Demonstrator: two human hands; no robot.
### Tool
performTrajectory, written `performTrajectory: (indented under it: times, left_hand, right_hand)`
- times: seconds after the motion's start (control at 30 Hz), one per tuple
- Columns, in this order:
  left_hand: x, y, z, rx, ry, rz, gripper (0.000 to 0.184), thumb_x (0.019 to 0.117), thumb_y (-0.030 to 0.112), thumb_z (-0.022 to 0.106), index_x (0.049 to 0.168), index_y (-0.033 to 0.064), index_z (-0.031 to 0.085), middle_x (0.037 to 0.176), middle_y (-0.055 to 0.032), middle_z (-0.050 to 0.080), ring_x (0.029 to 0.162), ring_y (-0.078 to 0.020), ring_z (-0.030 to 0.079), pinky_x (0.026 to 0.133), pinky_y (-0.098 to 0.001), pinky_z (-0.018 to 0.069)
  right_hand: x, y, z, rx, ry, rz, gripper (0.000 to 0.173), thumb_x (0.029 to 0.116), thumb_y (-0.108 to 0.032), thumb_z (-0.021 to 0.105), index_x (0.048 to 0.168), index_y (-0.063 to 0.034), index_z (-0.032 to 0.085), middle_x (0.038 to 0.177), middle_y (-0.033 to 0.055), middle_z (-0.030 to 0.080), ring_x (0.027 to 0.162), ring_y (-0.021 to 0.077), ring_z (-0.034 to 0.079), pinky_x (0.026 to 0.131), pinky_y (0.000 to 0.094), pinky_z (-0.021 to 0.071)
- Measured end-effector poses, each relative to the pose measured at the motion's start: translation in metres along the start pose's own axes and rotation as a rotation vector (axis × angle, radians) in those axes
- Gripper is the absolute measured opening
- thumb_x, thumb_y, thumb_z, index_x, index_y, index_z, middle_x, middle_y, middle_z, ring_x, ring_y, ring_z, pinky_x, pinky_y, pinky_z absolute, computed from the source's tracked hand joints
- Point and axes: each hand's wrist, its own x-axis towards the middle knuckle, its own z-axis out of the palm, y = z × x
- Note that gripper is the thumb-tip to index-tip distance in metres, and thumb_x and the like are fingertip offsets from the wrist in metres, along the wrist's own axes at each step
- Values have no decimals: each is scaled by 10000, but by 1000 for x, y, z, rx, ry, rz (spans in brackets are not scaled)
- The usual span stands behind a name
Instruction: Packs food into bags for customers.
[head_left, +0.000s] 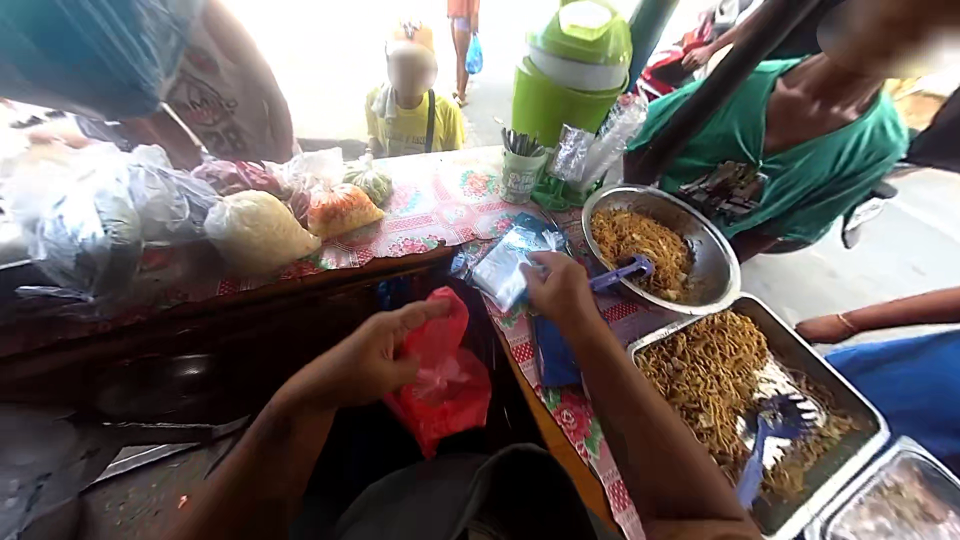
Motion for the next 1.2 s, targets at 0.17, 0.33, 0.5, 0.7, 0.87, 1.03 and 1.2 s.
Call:
performTrajectory:
  times: [0.17,0.33,0.5,0.7,0.87,1.03,1.2]
  left_hand:
    - [-7,-10,-11,26,58,-70,681,870,-54,568,1530,7,415,1455,-77,561,1147,-20,637,945,-213,551]
    - [7,-10,-22,0,94,-8,703,881,-19,580,1547,-31,354,1495,-148,507,1169,-47,632,947,-218,547]
    - [39,-12,-32,14,30,-61,759,882,-24,598,1580,-2,302,1495,-182,493,1124,-84,651,917,-256,560]
    - [78,-15,-38,-167,-139,-39,853,861,-125,610,1611,46,242,1507,-134,493,1052,-120,692,833,-275,610]
    - [111,0,-33,-358,-420,74,962,807,-144,643,1623,84,188,1485,-114,506,909,-139,719,733,-295,639]
    - [143,17,-14,-427,-601,242,972,798,-196,634,1613,-12,138,1522,-164,458,1092,-176,689,868,-320,623]
    - [185,22,20,-443,-560,227,974,839,-199,634,1627,19,104,1614,-147,340,1001,-131,702,812,-281,623]
  right_hand:
    - [91,34,16,-500,-345,568,487,963,-240,667,1268,133,597,1364,309,579,1296,439,562,1041,622,455]
    - [106,21,0,-696,-596,520,459,999,-189,637,1312,138,561,1405,312,551,1341,431,530,1087,595,422]
    - [85,3,-63,-452,-539,207,316,1068,-174,553,1112,126,640,1120,331,636,1110,456,610,978,627,440]
    - [20,-26,-111,554,-179,-97,192,1040,-149,514,927,-165,669,702,-98,653,538,-35,565,501,141,501]
    - [2,-42,-67,1172,-163,105,316,1061,-223,415,945,-220,708,758,-63,714,630,14,661,571,227,584]
    - [-13,-37,-29,1279,117,442,299,1123,-266,354,1129,-105,605,879,-27,682,808,31,670,722,229,584]
    - [-31,-6,-31,723,416,347,253,1117,-182,408,1263,-20,537,1027,69,678,892,125,698,827,350,614]
